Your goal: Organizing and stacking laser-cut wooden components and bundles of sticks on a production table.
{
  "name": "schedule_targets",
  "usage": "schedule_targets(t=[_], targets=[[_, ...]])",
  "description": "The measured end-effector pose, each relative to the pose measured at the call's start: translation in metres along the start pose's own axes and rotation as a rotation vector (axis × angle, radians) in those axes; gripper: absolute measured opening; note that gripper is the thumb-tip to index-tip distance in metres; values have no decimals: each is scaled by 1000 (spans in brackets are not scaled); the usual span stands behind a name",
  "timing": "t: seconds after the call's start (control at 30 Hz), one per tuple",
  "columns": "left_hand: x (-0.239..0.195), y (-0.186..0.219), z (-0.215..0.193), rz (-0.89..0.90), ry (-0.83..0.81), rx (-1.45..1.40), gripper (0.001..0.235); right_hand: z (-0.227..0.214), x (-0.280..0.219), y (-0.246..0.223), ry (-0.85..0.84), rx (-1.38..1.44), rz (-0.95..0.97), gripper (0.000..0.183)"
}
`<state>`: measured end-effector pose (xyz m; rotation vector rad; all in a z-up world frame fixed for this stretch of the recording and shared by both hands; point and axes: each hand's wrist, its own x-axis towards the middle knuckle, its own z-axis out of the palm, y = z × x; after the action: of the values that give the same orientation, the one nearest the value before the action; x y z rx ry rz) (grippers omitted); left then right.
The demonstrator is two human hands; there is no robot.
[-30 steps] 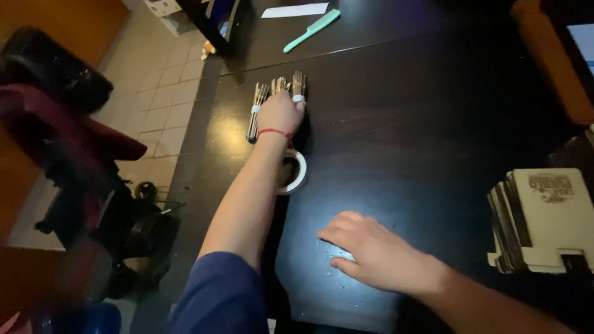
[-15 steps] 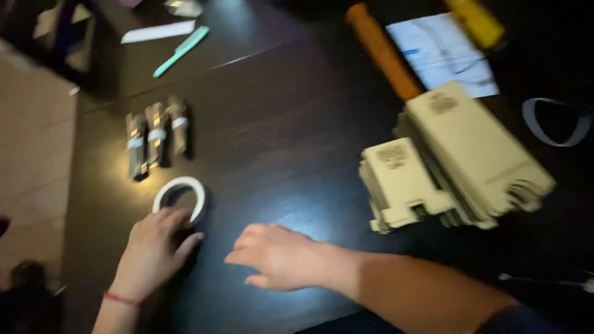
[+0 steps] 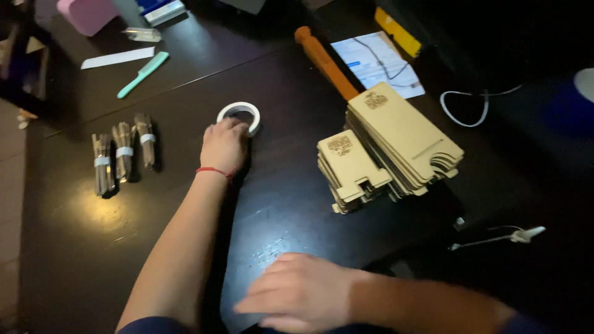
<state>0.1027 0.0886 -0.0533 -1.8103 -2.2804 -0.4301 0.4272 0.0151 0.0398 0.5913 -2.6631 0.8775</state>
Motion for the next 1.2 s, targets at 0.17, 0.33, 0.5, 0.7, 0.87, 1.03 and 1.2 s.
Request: schedule_targets(t=[0.17, 0.33, 0.5, 0.7, 0.87, 1.03, 1.2], targets=[[19, 108, -81, 171, -1, -491, 41, 5, -97, 4, 256, 178, 268, 24], [14, 149, -94, -149, -396, -766, 66, -22, -126, 3, 644, -100, 425, 17], [-21, 162, -56, -325, -159, -1001, 62, -102, -87, 16, 773, 11, 957, 51], [-55, 203, -44, -683, -162, -1577, 33, -143, -51, 66, 410, 98, 1216, 75], [-51, 209, -20, -711, -139, -1588, 29, -147, -25, 61, 161, -59, 1425, 66], [-53, 210, -25, -731, -142, -1552, 25, -137, -31, 70, 211, -104, 1444, 66], [-55, 205, -21, -696, -25, -1544, 23, -130, -25, 56, 625, 31, 1304, 72]])
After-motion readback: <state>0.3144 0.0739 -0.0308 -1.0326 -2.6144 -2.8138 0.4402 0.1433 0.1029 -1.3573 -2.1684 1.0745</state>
